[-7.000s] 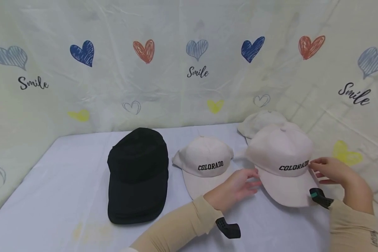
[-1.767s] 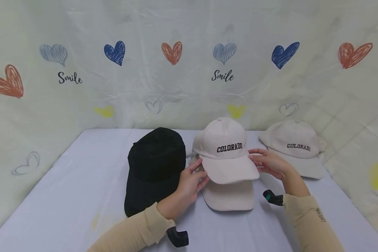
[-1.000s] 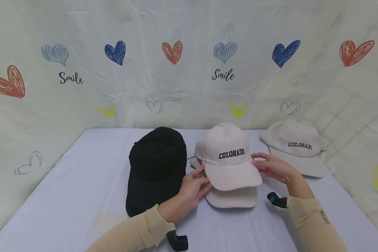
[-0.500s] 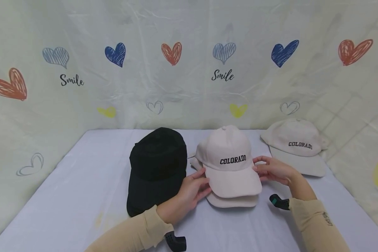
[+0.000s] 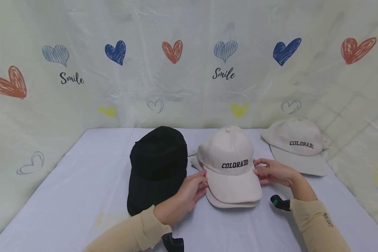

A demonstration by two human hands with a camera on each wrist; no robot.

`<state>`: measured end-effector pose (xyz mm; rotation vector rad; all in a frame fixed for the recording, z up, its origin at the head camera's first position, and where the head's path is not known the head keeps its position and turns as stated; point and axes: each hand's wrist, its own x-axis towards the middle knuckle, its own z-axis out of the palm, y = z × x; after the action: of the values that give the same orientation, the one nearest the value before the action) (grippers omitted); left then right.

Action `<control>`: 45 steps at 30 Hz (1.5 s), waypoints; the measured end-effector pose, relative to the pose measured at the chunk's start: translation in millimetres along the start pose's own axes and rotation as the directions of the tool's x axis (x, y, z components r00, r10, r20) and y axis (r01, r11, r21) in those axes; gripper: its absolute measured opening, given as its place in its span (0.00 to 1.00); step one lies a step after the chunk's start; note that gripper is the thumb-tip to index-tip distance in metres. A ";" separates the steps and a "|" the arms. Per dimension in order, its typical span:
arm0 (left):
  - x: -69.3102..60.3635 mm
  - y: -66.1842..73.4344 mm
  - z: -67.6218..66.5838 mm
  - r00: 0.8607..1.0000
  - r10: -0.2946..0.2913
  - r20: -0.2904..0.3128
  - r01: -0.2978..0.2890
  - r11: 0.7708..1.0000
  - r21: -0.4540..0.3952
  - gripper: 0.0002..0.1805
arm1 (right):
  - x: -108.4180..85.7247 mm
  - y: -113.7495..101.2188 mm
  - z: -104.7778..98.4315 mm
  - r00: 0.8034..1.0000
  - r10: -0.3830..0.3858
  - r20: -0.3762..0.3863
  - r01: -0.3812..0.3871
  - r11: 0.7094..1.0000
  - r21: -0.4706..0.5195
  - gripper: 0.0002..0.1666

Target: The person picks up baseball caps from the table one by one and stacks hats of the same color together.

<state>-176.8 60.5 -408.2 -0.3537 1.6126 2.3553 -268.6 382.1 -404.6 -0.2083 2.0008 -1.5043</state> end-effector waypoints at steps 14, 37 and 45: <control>-0.1 4.8 -0.8 0.999 -0.036 -0.007 0.036 0.999 0.012 0.26 | 0.0 -1.2 0.1 1.000 0.019 -0.012 -0.019 0.999 -0.030 0.18; -2.6 10.4 -2.6 0.998 -0.029 0.048 0.027 0.999 0.039 0.29 | -10.1 -9.7 2.0 1.000 -0.005 -0.011 0.003 0.992 -0.128 0.24; -5.9 14.2 -3.0 0.995 0.061 0.084 -0.068 0.993 0.092 0.30 | -27.5 -27.2 5.1 0.999 -0.053 -0.009 0.047 0.949 -0.310 0.36</control>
<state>-176.1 52.3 -394.9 -0.1874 1.7145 2.2976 -250.2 381.6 -370.2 -0.3786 2.2552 -1.2162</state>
